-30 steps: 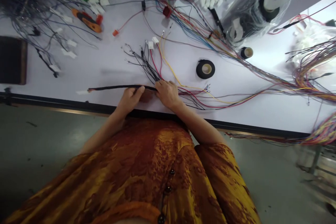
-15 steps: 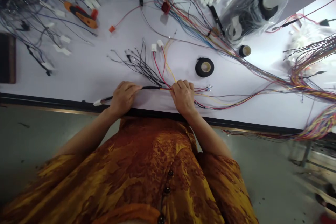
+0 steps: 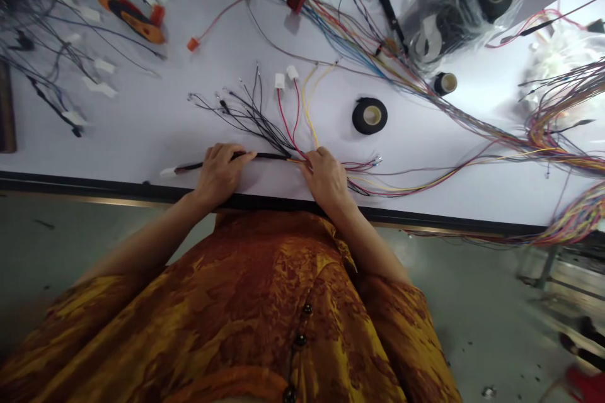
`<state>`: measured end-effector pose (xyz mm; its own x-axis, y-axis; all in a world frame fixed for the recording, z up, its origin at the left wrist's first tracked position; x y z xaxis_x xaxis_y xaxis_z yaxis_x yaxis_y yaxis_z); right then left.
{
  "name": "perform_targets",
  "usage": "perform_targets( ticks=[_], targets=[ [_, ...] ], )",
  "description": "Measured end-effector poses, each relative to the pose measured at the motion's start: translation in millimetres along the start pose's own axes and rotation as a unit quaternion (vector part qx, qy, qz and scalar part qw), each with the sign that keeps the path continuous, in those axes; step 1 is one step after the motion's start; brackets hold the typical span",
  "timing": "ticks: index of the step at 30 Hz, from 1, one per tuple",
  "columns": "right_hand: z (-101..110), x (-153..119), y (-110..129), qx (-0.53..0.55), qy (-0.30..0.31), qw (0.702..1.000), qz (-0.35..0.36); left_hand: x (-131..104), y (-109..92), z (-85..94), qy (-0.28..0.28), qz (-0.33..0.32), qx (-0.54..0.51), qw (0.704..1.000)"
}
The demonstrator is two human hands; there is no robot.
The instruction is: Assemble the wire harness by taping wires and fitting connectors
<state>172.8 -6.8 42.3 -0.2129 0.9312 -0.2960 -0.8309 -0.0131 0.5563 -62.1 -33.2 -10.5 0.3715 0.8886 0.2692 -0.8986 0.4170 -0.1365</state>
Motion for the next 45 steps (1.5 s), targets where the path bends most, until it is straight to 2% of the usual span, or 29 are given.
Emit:
perform_targets(
  ticks=[7, 10, 13, 16, 17, 20, 21, 22, 24, 27, 30, 33, 37, 41, 45],
  targets=[
    [-15.9, 24.5, -12.3, 0.153, -0.106, 0.982, 0.029, 2.0, 2.8, 1.6, 0.006, 0.029, -0.049, 0.998],
    [-20.0, 19.7, -19.0, 0.221, -0.162, 0.959, 0.066, 6.4, 0.5, 11.1, -0.014, 0.054, -0.132, 0.990],
    [-24.2, 11.4, -23.4, 0.253, -0.185, 0.945, 0.093, 23.3, -4.8, 17.6, -0.031, 0.095, -0.252, 0.963],
    [-27.5, 4.8, -24.0, 0.239, -0.175, 0.947, 0.121, 54.8, -6.1, 13.1, -0.031, 0.160, -0.368, 0.915],
    [-28.4, 3.3, -23.6, 0.228, -0.164, 0.951, 0.131, 66.8, -5.1, 9.2, -0.017, 0.182, -0.422, 0.888],
    [-30.3, 0.5, -22.2, 0.188, -0.122, 0.964, 0.144, 94.8, -1.5, 1.2, 0.061, 0.214, -0.596, 0.771],
    [-30.5, 0.0, -21.9, 0.174, -0.110, 0.968, 0.142, 98.5, 1.2, 3.4, 0.070, 0.216, -0.625, 0.747],
    [-30.5, -0.4, -21.7, 0.161, -0.098, 0.972, 0.139, 98.5, 4.8, 7.9, 0.065, 0.217, -0.637, 0.737],
    [-29.8, -0.5, -20.5, 0.140, -0.079, 0.979, 0.128, 87.0, 13.1, 21.2, 0.023, 0.218, -0.626, 0.749],
    [-27.1, 2.4, -16.1, 0.110, -0.053, 0.986, 0.114, 49.0, 21.7, 33.9, -0.022, 0.240, -0.559, 0.793],
    [-22.1, 11.6, -9.2, 0.107, -0.034, 0.989, 0.092, 9.9, 24.7, 30.5, -0.035, 0.277, -0.455, 0.845],
    [-16.3, 25.4, 0.3, 0.131, -0.035, 0.987, 0.090, -11.0, 24.3, 21.0, -0.073, 0.281, -0.371, 0.882],
    [-16.3, 40.7, 10.8, 0.139, -0.012, 0.985, 0.100, -18.1, 23.8, 10.7, -0.115, 0.278, -0.337, 0.892],
    [-22.4, 47.8, 15.4, 0.097, 0.028, 0.991, 0.087, -19.4, 23.6, 7.0, -0.110, 0.272, -0.337, 0.895],
    [-28.1, 50.1, 18.8, 0.064, 0.013, 0.996, 0.063, -19.6, 23.8, 6.8, -0.103, 0.270, -0.346, 0.893]
  ],
)
Point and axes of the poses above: each hand's wrist, its own x-axis towards the middle knuckle, its own z-axis out of the back of the hand, y = z × x, the point moved 4 cm from there along x, towards the middle knuckle, and after that the axes turned 12 degrees about x, right-handed, at the moved point
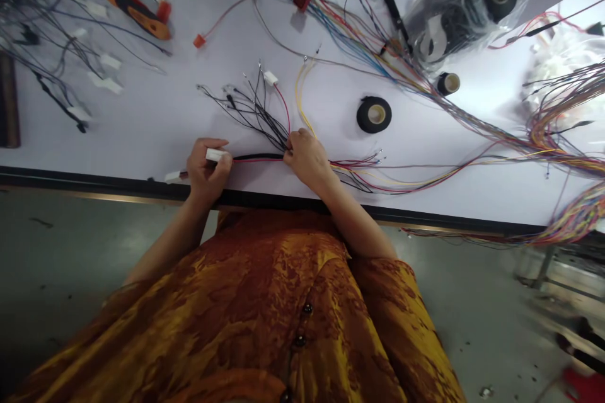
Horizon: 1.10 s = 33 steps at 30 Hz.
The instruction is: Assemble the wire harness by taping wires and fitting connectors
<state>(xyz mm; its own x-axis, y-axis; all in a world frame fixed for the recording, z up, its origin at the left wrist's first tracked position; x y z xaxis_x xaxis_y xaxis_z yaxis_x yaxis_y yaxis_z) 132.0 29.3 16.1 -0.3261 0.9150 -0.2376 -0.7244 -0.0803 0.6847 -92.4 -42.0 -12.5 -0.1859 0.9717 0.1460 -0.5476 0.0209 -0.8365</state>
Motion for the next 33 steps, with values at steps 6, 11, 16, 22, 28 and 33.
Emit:
perform_targets(
  ticks=[6, 11, 16, 22, 28, 33],
  targets=[
    [-8.0, -0.1, 5.5, -0.030, -0.031, 0.999, -0.027, 3.0, -3.5, 1.6, 0.018, -0.011, 0.010, 1.000],
    [-1.0, 14.2, 19.6, 0.002, -0.059, 0.998, 0.016, 7.3, -9.7, 1.2, 0.050, -0.059, 0.056, 0.995],
    [-7.1, 42.1, 39.7, 0.163, -0.003, 0.985, 0.059, 8.7, -12.6, 1.2, 0.066, -0.071, 0.075, 0.992],
    [-21.9, 64.3, 56.2, 0.416, 0.030, 0.908, 0.032, 9.3, -8.5, 0.6, 0.070, -0.012, 0.000, 0.997],
    [-27.0, 86.9, 33.1, 0.457, -0.107, 0.883, -0.021, 22.7, -4.8, 0.8, 0.067, 0.095, -0.168, 0.979],
    [-20.2, 89.7, 17.1, 0.385, -0.207, 0.898, 0.038, 30.4, -5.0, 3.2, 0.094, 0.111, -0.209, 0.967]
  ],
)
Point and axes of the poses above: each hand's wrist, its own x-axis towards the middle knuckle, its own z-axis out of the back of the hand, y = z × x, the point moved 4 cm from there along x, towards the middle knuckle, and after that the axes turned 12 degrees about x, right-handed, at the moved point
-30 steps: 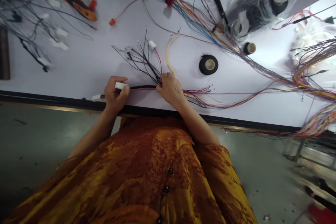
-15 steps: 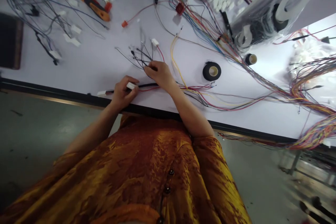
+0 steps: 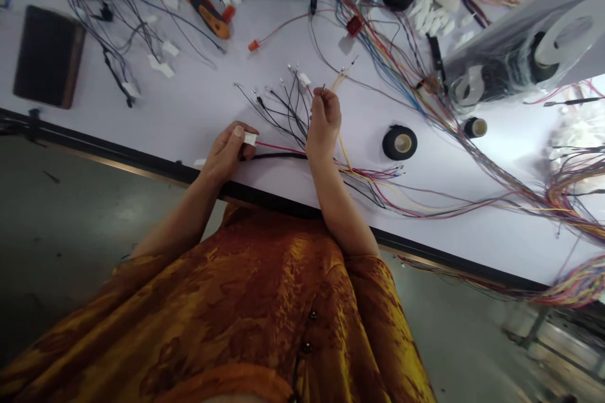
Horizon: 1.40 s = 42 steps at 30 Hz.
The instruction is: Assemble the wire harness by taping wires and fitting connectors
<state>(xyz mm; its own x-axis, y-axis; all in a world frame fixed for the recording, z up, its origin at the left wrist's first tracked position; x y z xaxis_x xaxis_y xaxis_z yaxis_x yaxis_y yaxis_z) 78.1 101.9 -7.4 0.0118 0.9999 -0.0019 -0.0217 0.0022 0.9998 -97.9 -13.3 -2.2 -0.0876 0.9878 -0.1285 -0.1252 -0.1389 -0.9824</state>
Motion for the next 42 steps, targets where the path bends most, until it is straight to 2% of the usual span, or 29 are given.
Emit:
perform_targets(
  ticks=[4, 8, 12, 22, 32, 38, 42],
  targets=[
    [1.4, -25.1, 24.4, -0.025, 0.062, 0.995, 0.069, 1.8, 2.2, 1.5, -0.009, 0.002, 0.012, 1.000],
    [-7.1, -51.4, 37.8, -0.030, 0.213, 0.976, 0.031, 4.7, 5.4, -1.1, -0.013, 0.001, -0.003, 1.000],
    [-9.9, -52.2, 40.2, -0.071, 0.277, 0.958, 0.030, 6.6, 7.7, -4.0, -0.016, -0.008, -0.026, 1.000],
    [-9.4, -40.4, 43.7, -0.099, 0.329, 0.939, 0.033, 6.7, 6.7, -2.8, -0.040, 0.003, -0.002, 0.999],
    [-13.6, -43.6, 43.6, -0.098, 0.342, 0.930, 0.088, 9.6, 6.8, -5.1, -0.031, -0.031, -0.037, 0.998],
    [-15.1, -45.3, 34.1, -0.113, 0.375, 0.913, 0.117, 8.4, 7.3, -5.6, -0.059, -0.078, 0.076, 0.992],
    [-13.0, -49.2, 29.4, -0.117, 0.377, 0.909, 0.129, 7.5, 11.4, -4.6, -0.052, -0.091, 0.155, 0.982]
  ],
)
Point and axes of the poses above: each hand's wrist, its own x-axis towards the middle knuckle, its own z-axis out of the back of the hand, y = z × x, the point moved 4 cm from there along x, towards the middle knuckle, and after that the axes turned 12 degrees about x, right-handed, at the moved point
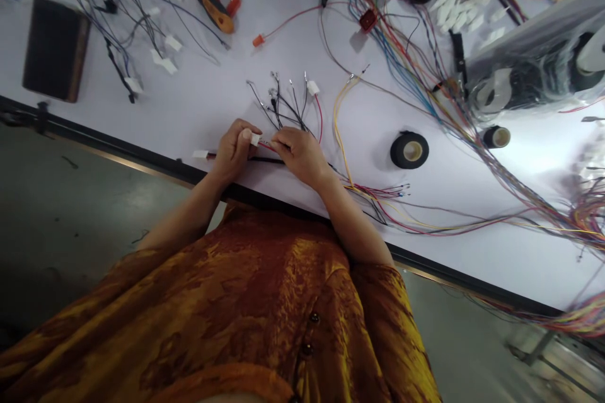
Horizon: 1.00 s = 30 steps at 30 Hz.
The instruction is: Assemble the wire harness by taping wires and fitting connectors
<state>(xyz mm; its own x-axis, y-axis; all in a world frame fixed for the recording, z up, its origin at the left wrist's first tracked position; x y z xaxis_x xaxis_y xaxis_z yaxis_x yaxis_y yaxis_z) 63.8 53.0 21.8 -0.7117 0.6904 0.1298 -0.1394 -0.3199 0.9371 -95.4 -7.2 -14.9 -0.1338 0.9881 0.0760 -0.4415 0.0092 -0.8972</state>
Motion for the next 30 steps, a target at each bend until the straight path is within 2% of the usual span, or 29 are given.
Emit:
perform_targets(
  ticks=[9, 12, 15, 18, 21, 25, 30],
  targets=[
    [-6.4, -14.3, -10.7, 0.002, -0.028, 0.999, 0.021, -1.2, -14.6, 1.1, 0.025, -0.070, 0.141, 0.987],
    [-10.6, -15.1, -9.0, 0.000, -0.042, 0.998, 0.037, -1.6, -16.9, -2.4, 0.034, -0.048, 0.099, 0.993],
    [-13.0, -13.5, -6.1, 0.005, -0.057, 0.997, 0.041, 0.3, -15.8, -7.9, 0.048, 0.016, -0.019, 0.999],
    [-10.2, -12.3, -6.8, 0.025, -0.076, 0.996, 0.039, 2.2, -12.5, -11.8, 0.047, 0.071, -0.112, 0.990],
    [-6.6, -13.3, -9.0, 0.030, -0.083, 0.995, 0.047, 1.7, -9.2, -10.7, 0.017, 0.068, -0.078, 0.995],
    [-10.2, -15.7, -11.8, 0.013, -0.057, 0.998, 0.017, -0.9, -8.8, -10.9, 0.025, 0.032, 0.007, 0.999],
    [-13.5, -18.8, 2.0, -0.029, -0.059, 0.998, -0.002, 0.5, -13.9, -8.2, 0.026, 0.082, -0.073, 0.994]
  ],
)
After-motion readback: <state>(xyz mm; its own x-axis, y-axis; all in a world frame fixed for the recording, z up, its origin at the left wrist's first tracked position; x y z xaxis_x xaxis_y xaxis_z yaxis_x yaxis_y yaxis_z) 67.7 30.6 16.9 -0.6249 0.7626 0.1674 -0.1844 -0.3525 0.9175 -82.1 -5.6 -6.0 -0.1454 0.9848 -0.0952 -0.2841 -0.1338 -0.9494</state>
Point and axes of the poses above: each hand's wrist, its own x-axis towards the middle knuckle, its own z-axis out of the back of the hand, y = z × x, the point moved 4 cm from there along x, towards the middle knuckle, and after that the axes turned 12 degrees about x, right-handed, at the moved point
